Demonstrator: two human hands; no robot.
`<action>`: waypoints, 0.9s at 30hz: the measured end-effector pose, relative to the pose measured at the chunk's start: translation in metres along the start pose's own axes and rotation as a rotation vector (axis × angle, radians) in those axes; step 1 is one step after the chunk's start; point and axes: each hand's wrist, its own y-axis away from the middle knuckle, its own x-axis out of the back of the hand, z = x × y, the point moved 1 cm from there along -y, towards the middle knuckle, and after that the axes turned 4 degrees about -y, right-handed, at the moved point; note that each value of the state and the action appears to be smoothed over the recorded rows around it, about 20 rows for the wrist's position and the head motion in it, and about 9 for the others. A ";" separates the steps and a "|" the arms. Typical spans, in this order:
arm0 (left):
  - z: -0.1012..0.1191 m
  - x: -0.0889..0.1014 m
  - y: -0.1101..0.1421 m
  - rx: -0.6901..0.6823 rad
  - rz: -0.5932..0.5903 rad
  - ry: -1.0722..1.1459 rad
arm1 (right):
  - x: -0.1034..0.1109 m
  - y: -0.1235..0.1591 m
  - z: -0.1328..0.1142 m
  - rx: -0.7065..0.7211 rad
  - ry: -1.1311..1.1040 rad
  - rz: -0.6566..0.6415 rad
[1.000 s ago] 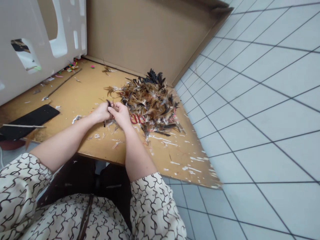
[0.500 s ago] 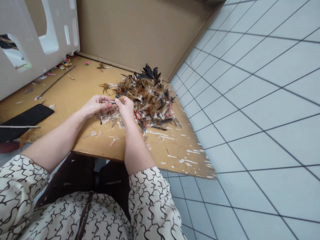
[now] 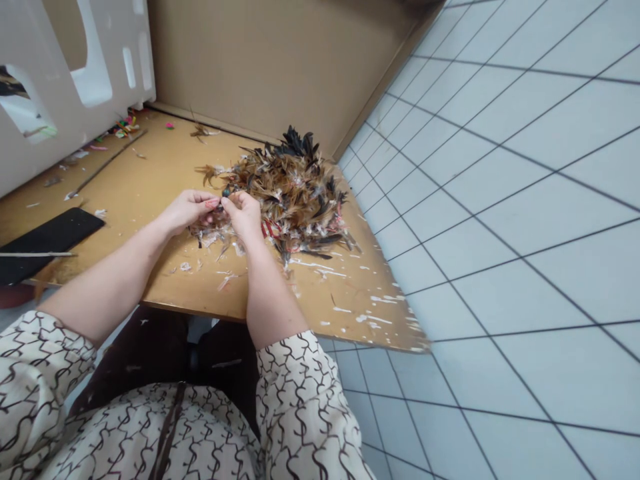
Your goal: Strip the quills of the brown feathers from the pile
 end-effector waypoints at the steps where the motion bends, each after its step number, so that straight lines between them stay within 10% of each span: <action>1: 0.000 0.000 0.000 -0.002 -0.014 -0.011 | 0.000 0.000 0.000 0.001 -0.002 -0.005; 27: -0.003 -0.001 0.002 0.025 0.091 -0.184 | -0.001 0.000 0.001 0.091 0.040 0.051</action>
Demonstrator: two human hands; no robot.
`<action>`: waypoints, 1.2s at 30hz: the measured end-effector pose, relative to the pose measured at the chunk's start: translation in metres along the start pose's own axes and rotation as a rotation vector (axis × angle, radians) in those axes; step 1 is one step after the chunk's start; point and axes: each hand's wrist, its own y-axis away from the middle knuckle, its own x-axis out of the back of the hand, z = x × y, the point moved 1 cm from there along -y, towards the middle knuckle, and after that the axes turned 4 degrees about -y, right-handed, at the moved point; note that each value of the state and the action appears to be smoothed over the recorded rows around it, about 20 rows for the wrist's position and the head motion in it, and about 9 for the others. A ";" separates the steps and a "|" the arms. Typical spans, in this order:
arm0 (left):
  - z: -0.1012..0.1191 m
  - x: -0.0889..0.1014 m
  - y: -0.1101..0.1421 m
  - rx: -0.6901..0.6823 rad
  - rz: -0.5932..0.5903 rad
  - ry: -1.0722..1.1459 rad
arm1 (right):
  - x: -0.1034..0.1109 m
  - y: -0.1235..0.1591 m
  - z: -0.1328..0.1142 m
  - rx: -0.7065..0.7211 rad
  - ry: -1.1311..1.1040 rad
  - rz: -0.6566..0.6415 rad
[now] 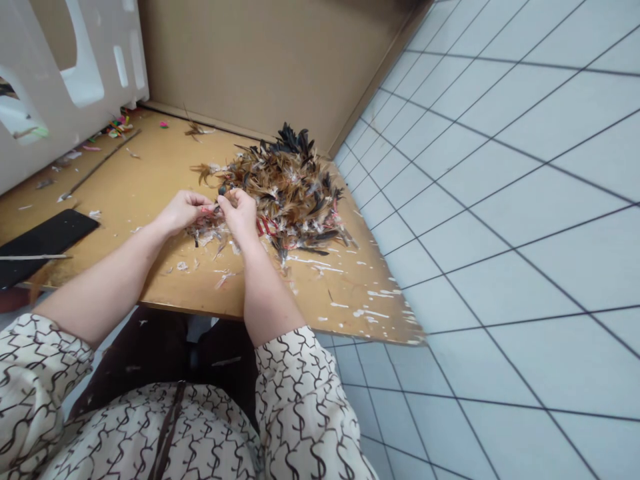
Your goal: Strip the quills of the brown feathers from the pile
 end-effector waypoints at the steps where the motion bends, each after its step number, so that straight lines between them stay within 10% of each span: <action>1: 0.001 0.000 0.001 0.011 -0.002 0.000 | 0.000 0.000 0.001 -0.007 -0.017 -0.005; 18: 0.003 0.006 -0.004 0.116 -0.014 0.318 | 0.001 -0.002 0.007 -0.181 -0.304 -0.195; 36: 0.002 0.005 -0.002 0.155 -0.073 0.313 | 0.004 -0.009 0.009 -0.180 -0.214 0.003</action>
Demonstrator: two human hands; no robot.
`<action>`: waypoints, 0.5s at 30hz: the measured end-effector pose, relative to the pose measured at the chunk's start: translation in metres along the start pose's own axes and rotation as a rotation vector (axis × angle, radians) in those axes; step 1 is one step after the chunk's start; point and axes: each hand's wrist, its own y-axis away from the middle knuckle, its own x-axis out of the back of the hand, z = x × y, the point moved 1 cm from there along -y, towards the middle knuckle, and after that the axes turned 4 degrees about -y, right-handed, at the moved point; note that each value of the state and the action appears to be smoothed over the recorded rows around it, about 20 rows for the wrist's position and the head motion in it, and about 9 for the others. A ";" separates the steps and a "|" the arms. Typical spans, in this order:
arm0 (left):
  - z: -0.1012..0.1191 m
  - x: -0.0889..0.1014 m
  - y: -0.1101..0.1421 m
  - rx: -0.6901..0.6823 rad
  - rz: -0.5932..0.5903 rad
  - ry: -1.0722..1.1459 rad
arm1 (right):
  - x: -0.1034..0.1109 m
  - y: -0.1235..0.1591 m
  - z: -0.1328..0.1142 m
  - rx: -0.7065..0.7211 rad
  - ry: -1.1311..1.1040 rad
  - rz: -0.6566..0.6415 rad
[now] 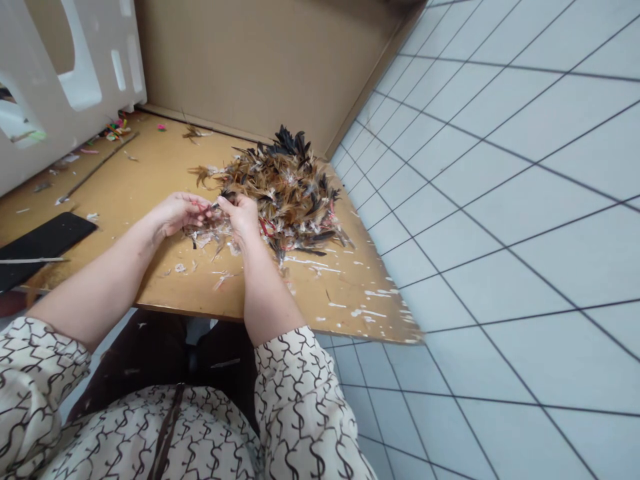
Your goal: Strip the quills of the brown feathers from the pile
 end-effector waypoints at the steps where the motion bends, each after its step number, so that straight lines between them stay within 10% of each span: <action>1: 0.000 0.000 0.000 -0.008 0.022 0.008 | 0.000 0.000 0.000 0.008 0.014 0.004; 15: -0.001 -0.002 0.002 0.050 -0.035 0.053 | -0.007 0.008 0.000 0.038 -0.023 -0.007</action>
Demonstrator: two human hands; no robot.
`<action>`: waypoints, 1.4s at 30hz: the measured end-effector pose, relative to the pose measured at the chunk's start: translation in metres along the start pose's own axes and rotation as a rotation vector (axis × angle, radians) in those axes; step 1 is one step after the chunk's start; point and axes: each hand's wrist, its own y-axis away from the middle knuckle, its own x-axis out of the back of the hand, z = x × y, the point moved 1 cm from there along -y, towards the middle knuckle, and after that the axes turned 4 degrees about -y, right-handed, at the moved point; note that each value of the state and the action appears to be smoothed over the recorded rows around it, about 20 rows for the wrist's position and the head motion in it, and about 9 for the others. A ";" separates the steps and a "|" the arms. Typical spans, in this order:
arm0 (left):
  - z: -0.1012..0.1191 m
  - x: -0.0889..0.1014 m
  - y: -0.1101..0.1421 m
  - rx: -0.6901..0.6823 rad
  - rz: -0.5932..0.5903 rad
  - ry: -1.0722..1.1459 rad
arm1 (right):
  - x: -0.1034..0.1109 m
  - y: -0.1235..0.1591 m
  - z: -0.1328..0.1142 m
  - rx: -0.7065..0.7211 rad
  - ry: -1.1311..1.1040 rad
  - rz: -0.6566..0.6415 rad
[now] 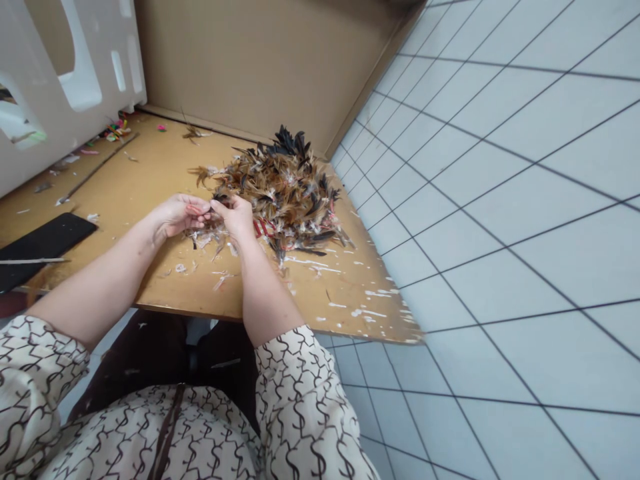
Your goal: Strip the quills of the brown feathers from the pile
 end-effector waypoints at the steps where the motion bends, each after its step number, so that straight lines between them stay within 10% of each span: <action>1: 0.000 0.000 0.000 0.004 -0.009 -0.007 | 0.000 0.000 0.001 0.003 0.001 -0.002; 16: 0.007 0.007 -0.002 -0.111 0.147 0.097 | 0.004 0.001 -0.007 -0.338 -0.205 -0.224; 33: -0.002 0.007 -0.008 -0.113 0.132 -0.011 | 0.007 -0.004 -0.004 -0.190 -0.133 -0.066; 42: -0.001 0.007 -0.008 -0.140 0.183 -0.036 | -0.016 0.018 -0.010 0.122 0.182 -0.251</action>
